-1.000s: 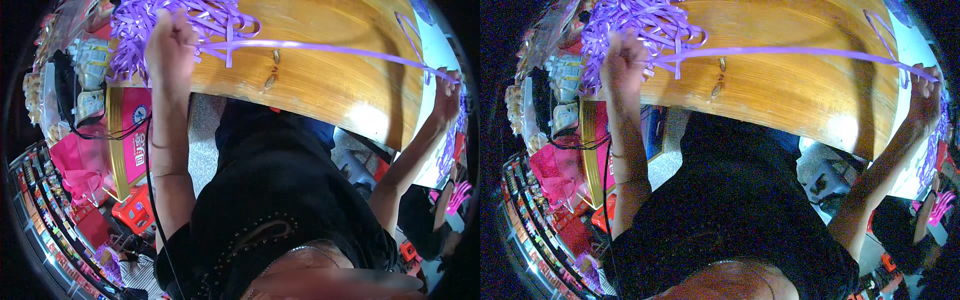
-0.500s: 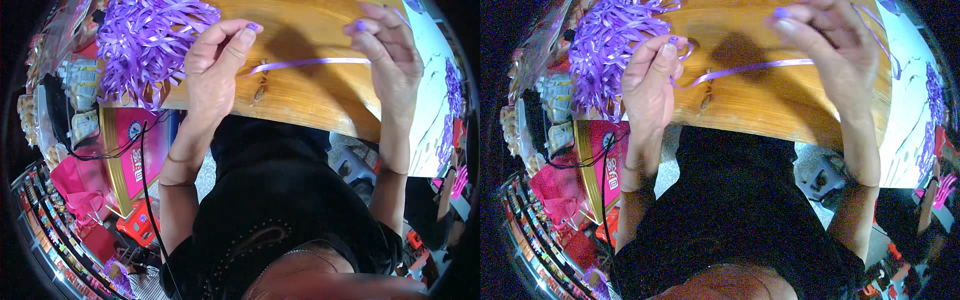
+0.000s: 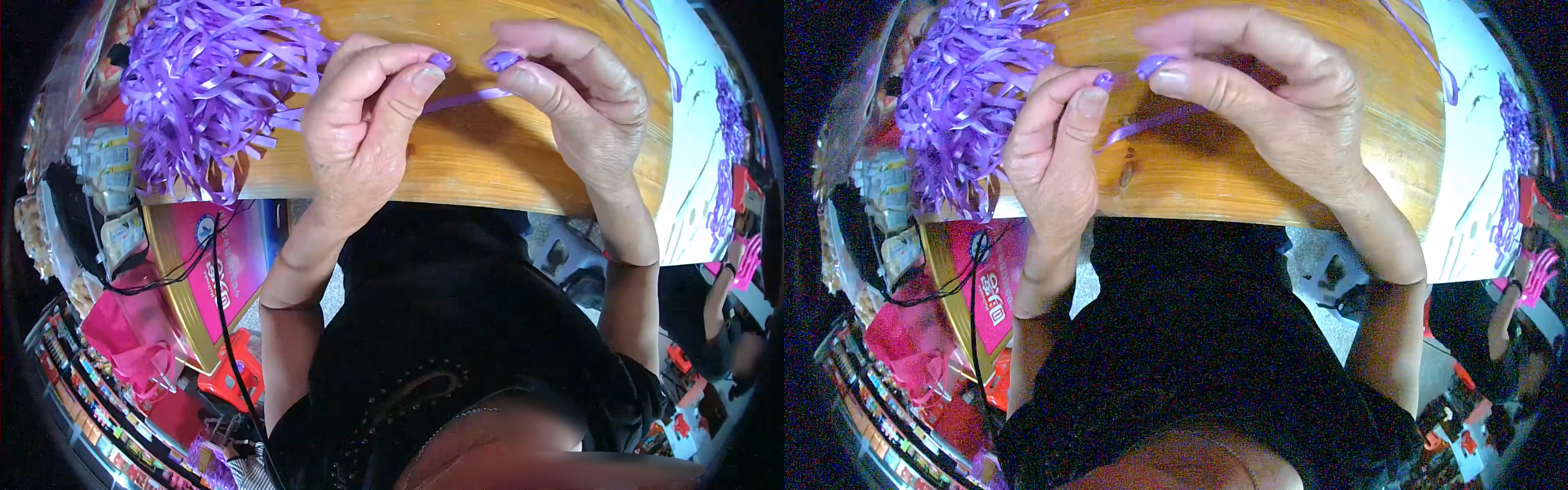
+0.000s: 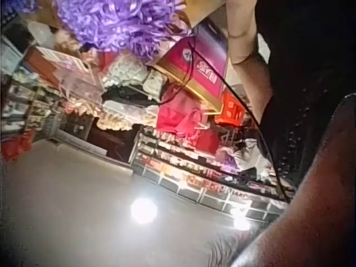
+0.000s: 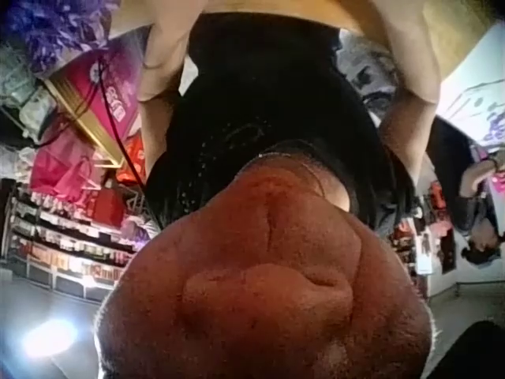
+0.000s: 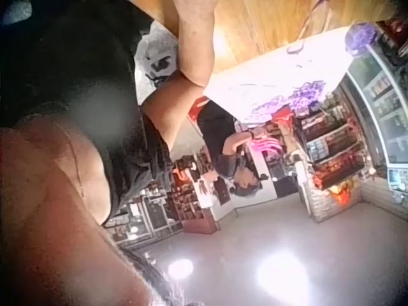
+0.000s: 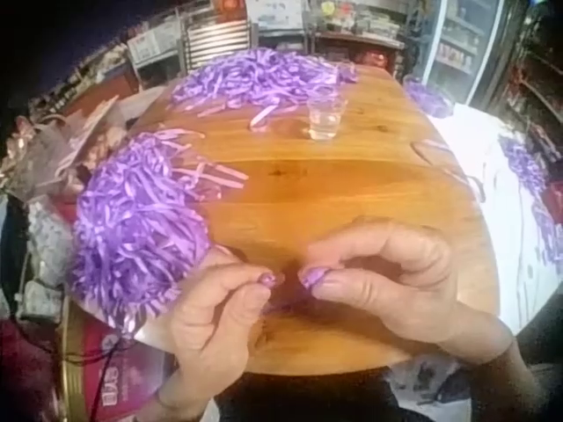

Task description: Tying small knots into strips of purple ribbon at a wooden table.

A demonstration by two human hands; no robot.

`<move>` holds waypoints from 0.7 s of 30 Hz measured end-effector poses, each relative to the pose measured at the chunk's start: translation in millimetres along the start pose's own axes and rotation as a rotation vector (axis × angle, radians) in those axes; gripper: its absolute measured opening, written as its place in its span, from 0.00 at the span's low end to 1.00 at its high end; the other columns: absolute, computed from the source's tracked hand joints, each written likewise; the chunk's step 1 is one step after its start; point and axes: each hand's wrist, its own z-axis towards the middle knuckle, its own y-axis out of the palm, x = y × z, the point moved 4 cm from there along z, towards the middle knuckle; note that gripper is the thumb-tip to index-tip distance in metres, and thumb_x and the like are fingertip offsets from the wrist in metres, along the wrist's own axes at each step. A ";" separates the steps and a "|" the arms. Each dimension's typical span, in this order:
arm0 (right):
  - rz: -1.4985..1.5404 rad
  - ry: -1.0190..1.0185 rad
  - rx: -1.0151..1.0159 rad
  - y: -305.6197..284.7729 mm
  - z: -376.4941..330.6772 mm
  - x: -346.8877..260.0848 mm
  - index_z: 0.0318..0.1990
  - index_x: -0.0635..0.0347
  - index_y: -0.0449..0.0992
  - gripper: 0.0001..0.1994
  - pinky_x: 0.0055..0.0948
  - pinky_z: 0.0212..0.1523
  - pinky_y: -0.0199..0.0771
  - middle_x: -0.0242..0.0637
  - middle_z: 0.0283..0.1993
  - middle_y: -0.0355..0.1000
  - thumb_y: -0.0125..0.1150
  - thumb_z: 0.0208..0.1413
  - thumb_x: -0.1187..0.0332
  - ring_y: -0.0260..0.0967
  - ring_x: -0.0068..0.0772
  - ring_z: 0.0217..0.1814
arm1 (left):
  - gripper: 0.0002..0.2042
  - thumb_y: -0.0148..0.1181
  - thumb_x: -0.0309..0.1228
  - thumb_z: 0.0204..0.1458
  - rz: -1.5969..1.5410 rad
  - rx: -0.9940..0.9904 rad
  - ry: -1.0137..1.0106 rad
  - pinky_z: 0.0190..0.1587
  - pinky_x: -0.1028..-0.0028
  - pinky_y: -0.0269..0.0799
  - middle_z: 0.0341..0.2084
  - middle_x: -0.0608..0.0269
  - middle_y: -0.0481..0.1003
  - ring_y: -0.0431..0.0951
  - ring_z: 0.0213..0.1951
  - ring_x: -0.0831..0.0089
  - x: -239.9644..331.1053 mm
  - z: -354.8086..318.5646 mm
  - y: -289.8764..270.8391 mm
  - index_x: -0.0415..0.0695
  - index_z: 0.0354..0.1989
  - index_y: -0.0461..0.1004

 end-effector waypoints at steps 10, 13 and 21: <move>0.058 -0.166 -0.001 -0.9 3.5 5.9 0.39 0.66 0.74 0.09 0.20 0.40 0.73 0.42 0.38 0.71 0.59 0.49 0.81 0.70 0.28 0.39 | 0.05 0.59 0.22 0.49 -0.088 0.002 0.087 0.30 0.83 0.63 0.23 0.64 0.71 0.68 0.27 0.78 -2.2 3.8 18.8 0.36 0.33 0.75; -0.071 -0.176 -0.002 -0.4 3.0 3.5 0.39 0.65 0.74 0.09 0.20 0.40 0.73 0.41 0.37 0.71 0.60 0.48 0.80 0.70 0.28 0.39 | 0.05 0.59 0.23 0.49 -0.103 0.003 0.103 0.28 0.83 0.63 0.22 0.65 0.70 0.68 0.25 0.79 -2.3 4.1 19.0 0.35 0.33 0.75; -0.064 -0.067 0.014 1.1 6.6 -10.8 0.35 0.66 0.75 0.08 0.22 0.36 0.71 0.41 0.34 0.72 0.62 0.46 0.80 0.71 0.30 0.35 | 0.05 0.59 0.23 0.49 -0.127 -0.024 0.110 0.27 0.82 0.62 0.22 0.65 0.70 0.68 0.24 0.79 -1.9 3.3 20.5 0.35 0.33 0.75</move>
